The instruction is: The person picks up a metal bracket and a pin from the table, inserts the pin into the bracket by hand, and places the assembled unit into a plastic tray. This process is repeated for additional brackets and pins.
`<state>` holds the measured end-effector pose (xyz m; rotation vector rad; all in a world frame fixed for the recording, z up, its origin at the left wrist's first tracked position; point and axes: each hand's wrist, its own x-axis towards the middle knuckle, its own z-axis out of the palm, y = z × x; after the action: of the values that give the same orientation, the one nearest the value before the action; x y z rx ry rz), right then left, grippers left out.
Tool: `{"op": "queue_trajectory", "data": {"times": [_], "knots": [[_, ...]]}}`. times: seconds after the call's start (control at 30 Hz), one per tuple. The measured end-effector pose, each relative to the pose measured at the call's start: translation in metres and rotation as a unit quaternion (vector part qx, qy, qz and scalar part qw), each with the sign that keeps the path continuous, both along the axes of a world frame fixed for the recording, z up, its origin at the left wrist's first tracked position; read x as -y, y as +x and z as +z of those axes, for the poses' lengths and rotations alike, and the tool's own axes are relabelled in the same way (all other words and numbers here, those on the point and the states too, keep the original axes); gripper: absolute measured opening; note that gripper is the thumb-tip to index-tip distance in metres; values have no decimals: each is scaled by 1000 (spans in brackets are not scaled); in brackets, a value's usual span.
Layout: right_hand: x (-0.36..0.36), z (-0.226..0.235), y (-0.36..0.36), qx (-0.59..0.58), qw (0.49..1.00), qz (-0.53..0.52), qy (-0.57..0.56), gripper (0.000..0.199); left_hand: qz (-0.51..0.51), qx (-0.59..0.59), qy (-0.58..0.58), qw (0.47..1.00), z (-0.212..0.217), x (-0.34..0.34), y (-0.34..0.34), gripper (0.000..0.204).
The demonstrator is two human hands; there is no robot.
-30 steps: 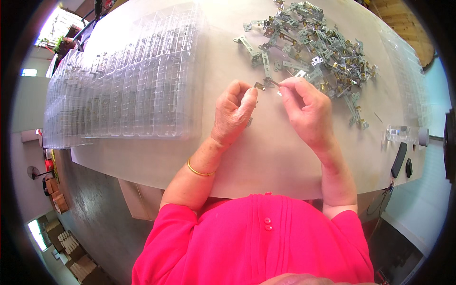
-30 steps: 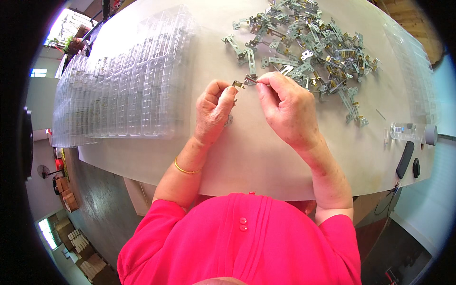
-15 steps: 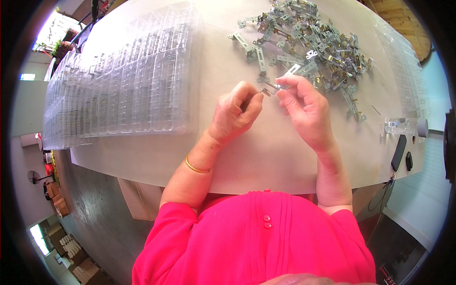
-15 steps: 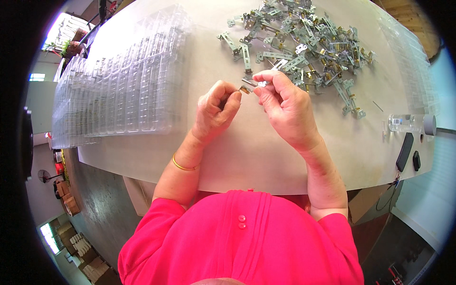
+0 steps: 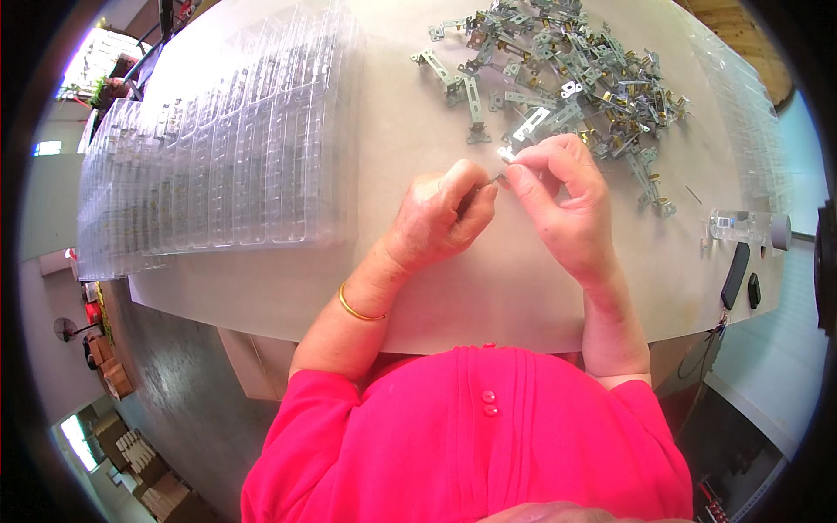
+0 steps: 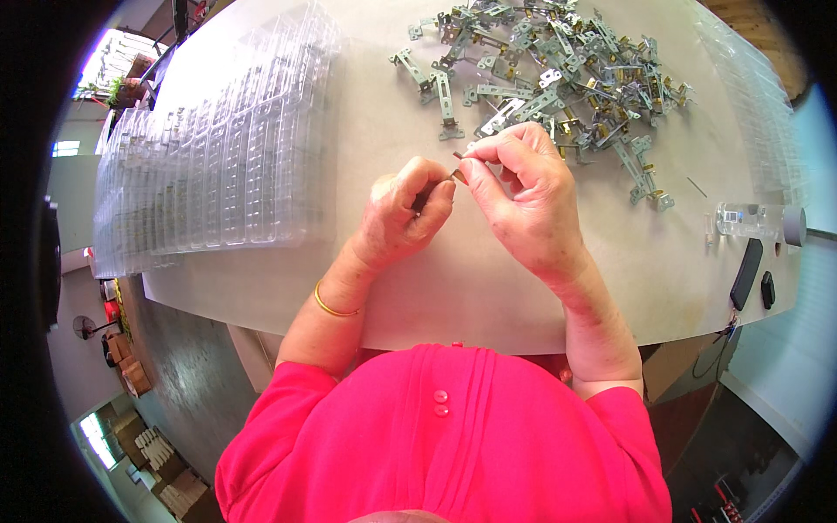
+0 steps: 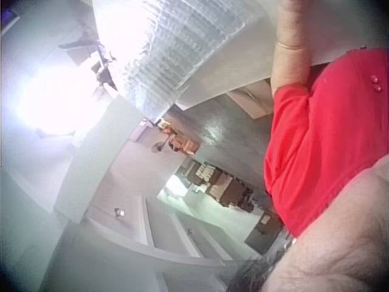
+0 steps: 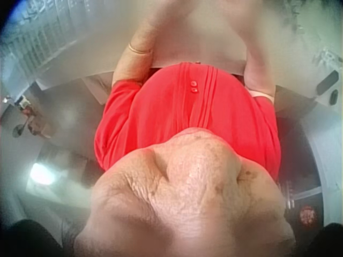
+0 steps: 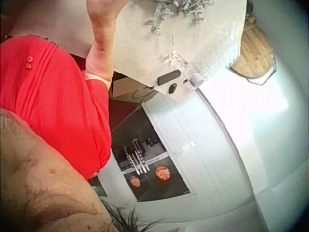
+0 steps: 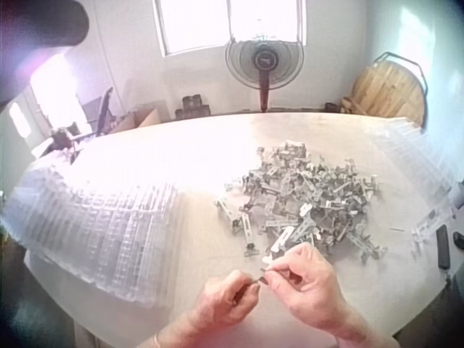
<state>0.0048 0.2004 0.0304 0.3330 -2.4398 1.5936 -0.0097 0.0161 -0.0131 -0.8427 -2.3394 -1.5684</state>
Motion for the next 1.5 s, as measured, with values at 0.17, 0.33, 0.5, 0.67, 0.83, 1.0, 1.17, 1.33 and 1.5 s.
{"op": "queue_trajectory", "data": {"times": [0.17,0.33,0.5,0.67,0.83,1.0,1.17,1.33,1.5], "knots": [[4,-2,1,30,998,1,-58,4,-20,-90,-60,994,-2,2,-2,11],[1,-4,-1,9,987,-28,-156,3,-46,162,33,985,6,-8,13,8],[0,-4,-2,34,971,-15,-237,7,-22,396,238,887,14,3,3,15],[2,-6,1,81,986,-25,-144,7,-43,405,321,855,4,13,-6,19],[4,-8,0,89,988,-24,-124,7,-36,399,313,861,5,13,-7,20],[3,-10,-1,88,989,-17,-115,8,-19,397,269,877,9,13,-5,15],[2,-10,-1,28,999,-23,-39,7,47,257,185,947,5,8,-3,8],[2,-8,1,20,1000,-19,-6,8,75,181,125,973,7,8,-1,9],[0,-2,2,126,991,-4,-36,13,45,143,33,988,10,8,1,6]]}}
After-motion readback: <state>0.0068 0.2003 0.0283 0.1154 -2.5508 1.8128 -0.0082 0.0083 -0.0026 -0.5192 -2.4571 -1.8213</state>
